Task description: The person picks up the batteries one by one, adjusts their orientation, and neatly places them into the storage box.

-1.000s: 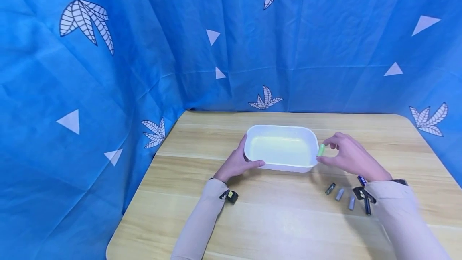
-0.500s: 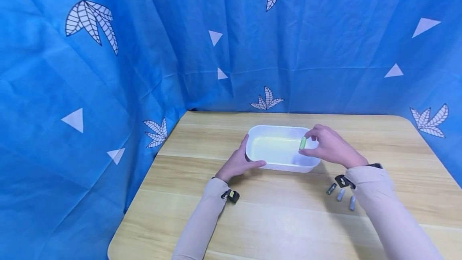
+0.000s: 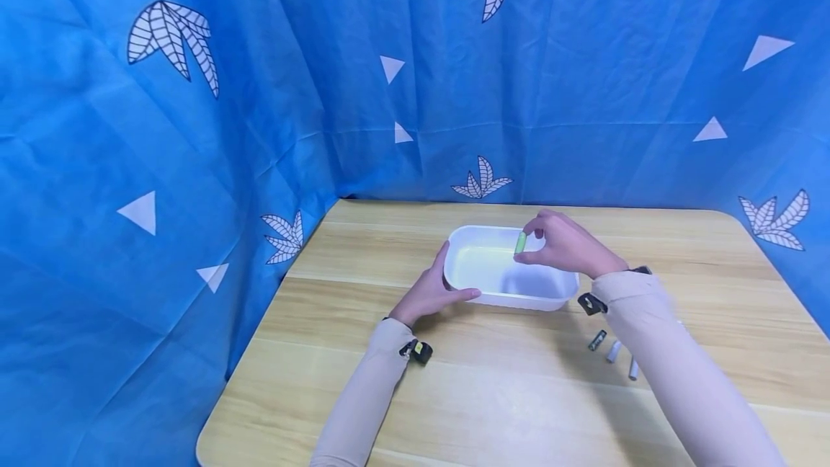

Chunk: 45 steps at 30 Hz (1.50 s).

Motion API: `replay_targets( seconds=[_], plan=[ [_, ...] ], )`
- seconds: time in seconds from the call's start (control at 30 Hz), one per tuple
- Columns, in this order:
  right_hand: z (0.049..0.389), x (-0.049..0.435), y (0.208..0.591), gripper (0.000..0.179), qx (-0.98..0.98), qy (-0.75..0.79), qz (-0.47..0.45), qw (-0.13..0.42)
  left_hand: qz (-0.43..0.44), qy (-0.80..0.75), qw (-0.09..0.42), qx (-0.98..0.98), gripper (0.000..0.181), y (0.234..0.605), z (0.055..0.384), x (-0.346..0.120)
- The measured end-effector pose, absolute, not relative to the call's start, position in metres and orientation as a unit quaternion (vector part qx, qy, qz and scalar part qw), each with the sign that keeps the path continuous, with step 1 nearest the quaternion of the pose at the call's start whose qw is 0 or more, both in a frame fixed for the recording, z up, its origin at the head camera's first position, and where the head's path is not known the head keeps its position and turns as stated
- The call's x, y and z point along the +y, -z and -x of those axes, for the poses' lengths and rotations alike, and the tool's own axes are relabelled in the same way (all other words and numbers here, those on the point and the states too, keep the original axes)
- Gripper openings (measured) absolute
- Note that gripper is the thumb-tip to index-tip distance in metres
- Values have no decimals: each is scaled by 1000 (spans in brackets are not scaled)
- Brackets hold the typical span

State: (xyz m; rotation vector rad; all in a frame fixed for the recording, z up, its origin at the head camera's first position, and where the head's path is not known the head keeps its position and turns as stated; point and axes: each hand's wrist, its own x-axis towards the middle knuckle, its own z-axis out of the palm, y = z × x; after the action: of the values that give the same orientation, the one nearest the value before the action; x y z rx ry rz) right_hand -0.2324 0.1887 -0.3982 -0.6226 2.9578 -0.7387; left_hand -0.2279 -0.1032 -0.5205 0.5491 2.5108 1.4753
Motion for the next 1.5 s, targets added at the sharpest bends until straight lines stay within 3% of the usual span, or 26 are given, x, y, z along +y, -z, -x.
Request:
replay_targets(
  seconds=[0.97, 1.5],
  plan=[
    [280, 137, 407, 56, 941, 220, 249, 64, -184, -507, 98, 836, 123, 524, 229, -106],
    [296, 114, 427, 37, 938, 162, 294, 89, -176, -501, 102, 841, 125, 521, 226, -105]
  ],
)
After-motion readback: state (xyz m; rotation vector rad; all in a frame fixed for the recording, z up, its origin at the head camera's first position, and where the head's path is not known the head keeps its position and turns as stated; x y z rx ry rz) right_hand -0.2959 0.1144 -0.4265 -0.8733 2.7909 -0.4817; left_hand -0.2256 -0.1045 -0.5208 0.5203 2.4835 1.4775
